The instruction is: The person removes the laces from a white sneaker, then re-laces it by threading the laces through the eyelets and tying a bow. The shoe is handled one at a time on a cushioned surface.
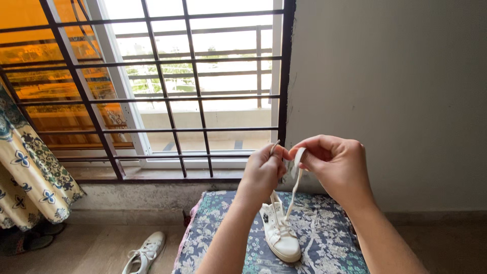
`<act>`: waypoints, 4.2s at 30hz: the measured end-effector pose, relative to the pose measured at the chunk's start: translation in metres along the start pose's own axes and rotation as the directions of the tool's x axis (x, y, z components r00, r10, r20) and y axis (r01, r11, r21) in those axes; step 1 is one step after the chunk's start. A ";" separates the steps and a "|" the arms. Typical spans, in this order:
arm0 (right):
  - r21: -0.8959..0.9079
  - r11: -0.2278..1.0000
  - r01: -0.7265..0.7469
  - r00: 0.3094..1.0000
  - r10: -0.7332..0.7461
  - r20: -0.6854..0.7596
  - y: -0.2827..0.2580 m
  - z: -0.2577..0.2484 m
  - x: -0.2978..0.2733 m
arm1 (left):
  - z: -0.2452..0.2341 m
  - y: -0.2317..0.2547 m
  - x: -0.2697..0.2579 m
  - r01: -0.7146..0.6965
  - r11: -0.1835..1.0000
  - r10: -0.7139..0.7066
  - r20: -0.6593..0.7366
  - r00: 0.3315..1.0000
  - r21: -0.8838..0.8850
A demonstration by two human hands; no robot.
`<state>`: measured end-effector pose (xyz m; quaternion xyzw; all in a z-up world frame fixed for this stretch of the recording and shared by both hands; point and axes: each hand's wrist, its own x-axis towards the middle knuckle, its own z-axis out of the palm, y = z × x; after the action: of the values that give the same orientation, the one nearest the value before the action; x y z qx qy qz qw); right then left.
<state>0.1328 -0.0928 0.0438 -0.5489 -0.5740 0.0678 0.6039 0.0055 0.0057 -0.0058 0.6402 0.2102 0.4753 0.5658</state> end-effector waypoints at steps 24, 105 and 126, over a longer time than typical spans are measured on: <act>0.027 0.973 -0.229 0.953 0.218 0.210 0.032 0.006 0.009 | 0.021 -0.013 0.004 -0.098 0.988 0.108 0.083 0.991 -0.116; -0.695 0.696 -0.180 0.491 0.676 0.550 0.313 0.111 -0.052 | -0.019 -0.176 0.078 -0.252 0.947 0.287 -0.170 0.943 0.200; -0.477 0.866 0.151 0.706 0.243 0.665 0.294 0.120 -0.040 | -0.030 -0.179 0.072 -0.218 0.933 0.277 -0.185 0.943 0.286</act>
<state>0.1881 0.0629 -0.2303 -0.6315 -0.7433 0.1376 0.1727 0.0609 0.1283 -0.1471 0.6733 0.2502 0.5799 0.3845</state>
